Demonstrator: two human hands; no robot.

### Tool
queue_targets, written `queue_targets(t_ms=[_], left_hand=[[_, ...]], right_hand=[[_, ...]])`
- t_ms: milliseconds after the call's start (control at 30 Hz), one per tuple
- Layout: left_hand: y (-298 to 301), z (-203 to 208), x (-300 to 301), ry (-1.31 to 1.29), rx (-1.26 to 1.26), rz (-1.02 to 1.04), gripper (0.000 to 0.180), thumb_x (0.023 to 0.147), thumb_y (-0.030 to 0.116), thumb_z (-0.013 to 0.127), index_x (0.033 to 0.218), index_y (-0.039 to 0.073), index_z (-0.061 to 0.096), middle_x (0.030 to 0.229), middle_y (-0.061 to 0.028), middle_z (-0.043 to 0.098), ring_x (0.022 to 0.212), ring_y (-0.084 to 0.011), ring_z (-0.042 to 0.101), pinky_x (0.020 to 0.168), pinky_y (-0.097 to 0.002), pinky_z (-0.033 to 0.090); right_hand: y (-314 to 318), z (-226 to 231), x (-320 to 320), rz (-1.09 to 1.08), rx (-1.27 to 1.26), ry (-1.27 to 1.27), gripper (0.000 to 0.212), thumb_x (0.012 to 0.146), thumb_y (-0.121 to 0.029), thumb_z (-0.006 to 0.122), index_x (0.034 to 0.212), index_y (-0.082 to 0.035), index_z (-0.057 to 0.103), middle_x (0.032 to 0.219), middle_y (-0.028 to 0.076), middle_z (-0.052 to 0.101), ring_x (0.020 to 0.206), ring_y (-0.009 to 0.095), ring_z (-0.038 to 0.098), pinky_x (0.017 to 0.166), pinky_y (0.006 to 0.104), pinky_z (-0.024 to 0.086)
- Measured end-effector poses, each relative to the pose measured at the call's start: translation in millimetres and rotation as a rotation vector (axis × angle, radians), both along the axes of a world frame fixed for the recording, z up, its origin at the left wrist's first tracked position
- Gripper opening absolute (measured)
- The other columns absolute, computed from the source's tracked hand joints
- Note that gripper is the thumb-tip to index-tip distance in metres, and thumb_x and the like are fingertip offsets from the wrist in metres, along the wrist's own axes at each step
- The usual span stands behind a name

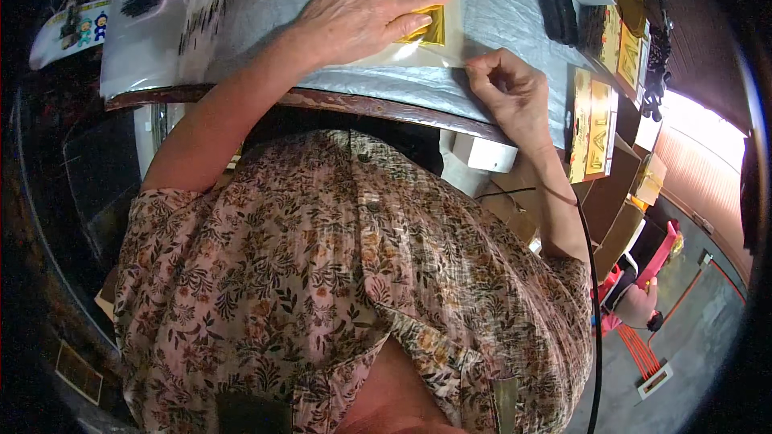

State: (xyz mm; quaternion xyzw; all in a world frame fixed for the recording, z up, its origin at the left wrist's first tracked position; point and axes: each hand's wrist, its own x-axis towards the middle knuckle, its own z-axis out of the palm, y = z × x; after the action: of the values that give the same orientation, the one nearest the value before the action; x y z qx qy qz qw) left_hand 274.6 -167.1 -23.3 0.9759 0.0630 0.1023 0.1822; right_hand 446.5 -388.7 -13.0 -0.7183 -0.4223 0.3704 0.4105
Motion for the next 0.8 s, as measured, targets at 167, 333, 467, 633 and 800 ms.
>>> queue_targets(t_ms=[167,333,467,633,800], left_hand=[[-1,6,0,0.042,-0.011,0.010,0.047,0.104,0.038,0.049,0.143,0.014,0.058,0.156,-0.0145,0.043,0.145,-0.0360,0.035,0.117,-0.0526,0.022],[-1,-1,1,0.021,0.017,-0.003,0.047,0.104,0.038,0.049,0.143,0.014,0.059,0.156,-0.0149,0.043,0.145,-0.0359,0.035,0.117,-0.0532,0.022],[-1,-1,-1,-0.005,0.023,0.000,0.046,0.104,0.038,0.049,0.142,0.013,0.060,0.156,-0.0155,0.044,0.145,-0.0361,0.036,0.117,-0.0539,0.022],[0,-8,-2,-0.043,0.020,-0.010,0.046,0.104,0.038,0.050,0.143,0.014,0.059,0.156,-0.0150,0.044,0.145,-0.0360,0.036,0.118,-0.0542,0.022],[-1,-2,0,-0.013,0.020,-0.006,0.048,0.104,0.039,0.051,0.144,0.014,0.059,0.157,-0.0144,0.043,0.146,-0.0358,0.035,0.118,-0.0545,0.021]], right_hand=[[1,3,1,0.029,-0.010,0.004,0.005,0.094,-0.002,0.071,0.098,0.001,0.071,0.090,-0.005,0.067,0.080,0.001,0.056,0.073,0.0174,0.047],[0,1,0,0.065,-0.020,-0.048,0.006,0.093,-0.001,0.071,0.098,0.003,0.071,0.090,-0.004,0.068,0.081,0.001,0.056,0.073,0.0182,0.047],[0,-2,-2,0.066,-0.025,-0.113,0.007,0.093,-0.001,0.071,0.099,0.003,0.072,0.089,-0.004,0.067,0.080,0.001,0.056,0.073,0.0188,0.048],[2,-1,-5,0.100,0.036,-0.226,0.008,0.093,-0.002,0.072,0.099,0.003,0.072,0.086,-0.003,0.067,0.077,0.002,0.056,0.071,0.0193,0.048],[1,-2,-10,0.073,0.079,-0.320,0.007,0.093,-0.002,0.072,0.099,0.002,0.073,0.084,-0.002,0.068,0.076,0.003,0.057,0.069,0.0201,0.049]])
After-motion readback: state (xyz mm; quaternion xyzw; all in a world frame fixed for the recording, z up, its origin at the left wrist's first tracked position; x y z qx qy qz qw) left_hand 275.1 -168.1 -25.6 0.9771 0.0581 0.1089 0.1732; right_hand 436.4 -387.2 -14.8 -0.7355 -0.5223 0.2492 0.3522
